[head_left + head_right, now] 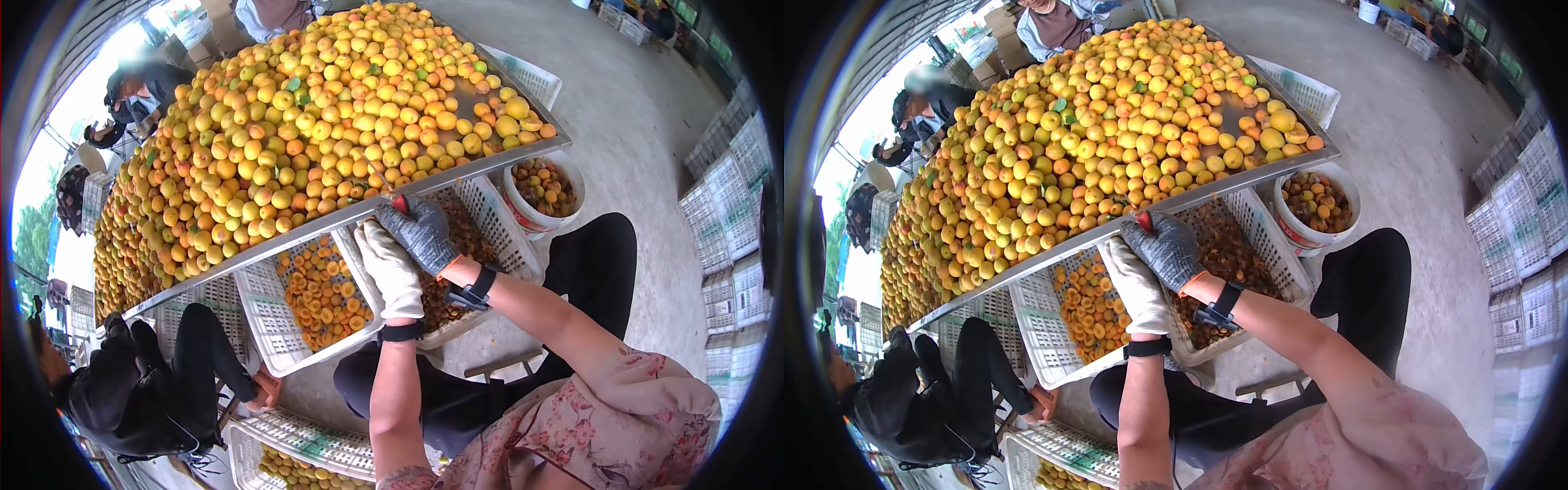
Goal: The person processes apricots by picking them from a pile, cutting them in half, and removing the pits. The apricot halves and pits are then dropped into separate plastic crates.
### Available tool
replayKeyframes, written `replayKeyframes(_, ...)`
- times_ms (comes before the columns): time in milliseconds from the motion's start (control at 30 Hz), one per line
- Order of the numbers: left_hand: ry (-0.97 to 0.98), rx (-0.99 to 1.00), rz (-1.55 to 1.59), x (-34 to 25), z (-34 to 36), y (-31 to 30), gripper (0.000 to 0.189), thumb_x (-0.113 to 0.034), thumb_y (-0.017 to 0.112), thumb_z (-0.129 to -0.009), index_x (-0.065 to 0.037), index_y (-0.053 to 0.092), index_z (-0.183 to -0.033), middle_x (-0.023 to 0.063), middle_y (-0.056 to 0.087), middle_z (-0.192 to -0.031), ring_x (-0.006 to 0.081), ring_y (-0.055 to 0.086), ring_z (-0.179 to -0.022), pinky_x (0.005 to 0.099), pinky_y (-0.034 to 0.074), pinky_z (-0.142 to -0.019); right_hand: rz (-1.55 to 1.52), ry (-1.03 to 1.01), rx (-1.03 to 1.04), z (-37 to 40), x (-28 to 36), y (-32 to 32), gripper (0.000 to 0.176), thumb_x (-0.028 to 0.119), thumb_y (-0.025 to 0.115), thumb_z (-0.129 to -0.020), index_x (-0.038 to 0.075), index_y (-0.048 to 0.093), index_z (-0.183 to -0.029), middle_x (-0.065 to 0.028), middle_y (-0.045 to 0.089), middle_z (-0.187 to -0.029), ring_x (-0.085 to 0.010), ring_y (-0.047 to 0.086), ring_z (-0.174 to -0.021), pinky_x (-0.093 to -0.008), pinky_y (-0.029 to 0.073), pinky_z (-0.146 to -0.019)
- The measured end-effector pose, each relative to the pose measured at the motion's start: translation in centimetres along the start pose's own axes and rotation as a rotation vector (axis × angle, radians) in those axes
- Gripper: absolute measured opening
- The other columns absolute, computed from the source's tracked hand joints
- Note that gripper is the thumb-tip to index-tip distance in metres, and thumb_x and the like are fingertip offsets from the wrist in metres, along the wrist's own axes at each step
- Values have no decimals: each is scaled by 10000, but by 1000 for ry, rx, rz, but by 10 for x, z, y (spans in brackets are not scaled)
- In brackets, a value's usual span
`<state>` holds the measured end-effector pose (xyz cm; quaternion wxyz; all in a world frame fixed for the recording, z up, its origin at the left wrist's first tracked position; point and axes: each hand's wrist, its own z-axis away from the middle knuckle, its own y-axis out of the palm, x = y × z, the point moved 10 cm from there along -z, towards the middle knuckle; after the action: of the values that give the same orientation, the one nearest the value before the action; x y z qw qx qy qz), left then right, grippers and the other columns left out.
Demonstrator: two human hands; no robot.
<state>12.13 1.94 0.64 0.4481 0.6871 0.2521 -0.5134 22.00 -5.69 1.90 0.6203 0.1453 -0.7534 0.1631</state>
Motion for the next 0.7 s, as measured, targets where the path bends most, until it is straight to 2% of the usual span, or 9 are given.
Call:
replayKeyframes(67, -164, 18, 300, 22, -9, -3, 285, -277, 424, -986, -45, 521, -1121, 54, 557, -991, 141, 544, -842, 296, 462, -787, 299, -241, -13, 3, 34, 3, 262, 304, 681, -796, 54, 613, -758, -129, 601, -671, -306, 588, -626, -376, 458, -578)
replayKeyframes(167, -302, 65, 475, 25, -5, 2, 337, -353, 404, -981, -68, 538, -1098, 45, 593, -978, 159, 575, -865, 282, 470, -795, 357, -509, -2, 9, 62, 11, 273, 307, 689, -788, 50, 602, -768, -129, 594, -667, -310, 583, -621, -367, 457, -575)
replayKeyframes(233, -481, 115, 570, 28, 2, 14, 385, -394, 376, -978, -70, 552, -1090, 53, 607, -986, 181, 596, -853, 301, 500, -740, 397, -555, 110, 8, 66, 18, 302, 325, 698, -785, 42, 595, -786, -137, 576, -662, -300, 570, -605, -361, 460, -575)
replayKeyframes(267, -633, -42, 472, 23, 12, 6, 408, -420, 348, -974, -76, 563, -1021, 52, 596, -818, 178, 570, -653, 309, 487, -563, 229, -449, 199, 4, 57, 18, 301, 322, 696, -796, 37, 598, -801, -116, 587, -667, -260, 576, -611, -348, 467, -587)
replayKeyframes(300, -592, 503, 774, 34, 8, 14, 442, -441, 324, -967, -65, 555, -937, 37, 509, -620, 159, 450, -468, 301, 388, -415, 60, -340, 283, 1, 48, 21, 300, 318, 694, -808, 33, 601, -815, -95, 599, -671, -219, 582, -617, -334, 475, -600)
replayKeyframes(367, -545, 405, 640, 8, 7, 21, 468, -448, 298, -965, -53, 534, -882, 18, 403, -512, 144, 352, -410, 281, 313, -389, -846, 185, 406, -9, 16, 33, 183, 177, 625, -888, 44, 637, -1013, 4, 645, -868, -90, 587, -775, -250, 495, -718)
replayKeyframes(467, -523, 480, 755, -6, 8, 19, 506, -455, 297, -966, -17, 549, -934, 39, 423, -537, 158, 375, -436, 283, 332, -411, -331, -221, 239, -6, 40, 1, 285, 176, 548, -933, 22, 575, -1172, -11, 616, -1043, -91, 572, -928, -256, 484, -820)
replayKeyframes(633, -578, 345, 694, -5, 13, -11, 550, -520, 337, -945, -17, 560, -945, 46, 431, -547, 170, 389, -445, 301, 327, -435, -417, -24, 284, 7, 31, 12, 316, 217, 511, -951, 43, 559, -1210, -16, 608, -1082, -94, 576, -953, -256, 483, -834)
replayKeyframes(700, -535, 300, 646, -2, 9, -26, 575, -550, 340, -936, -20, 562, -946, 55, 464, -571, 173, 418, -456, 297, 345, -440, -601, 196, 309, 10, 14, 24, 335, 236, 520, -946, 59, 551, -1228, -13, 606, -1102, -96, 579, -963, -251, 491, -825)
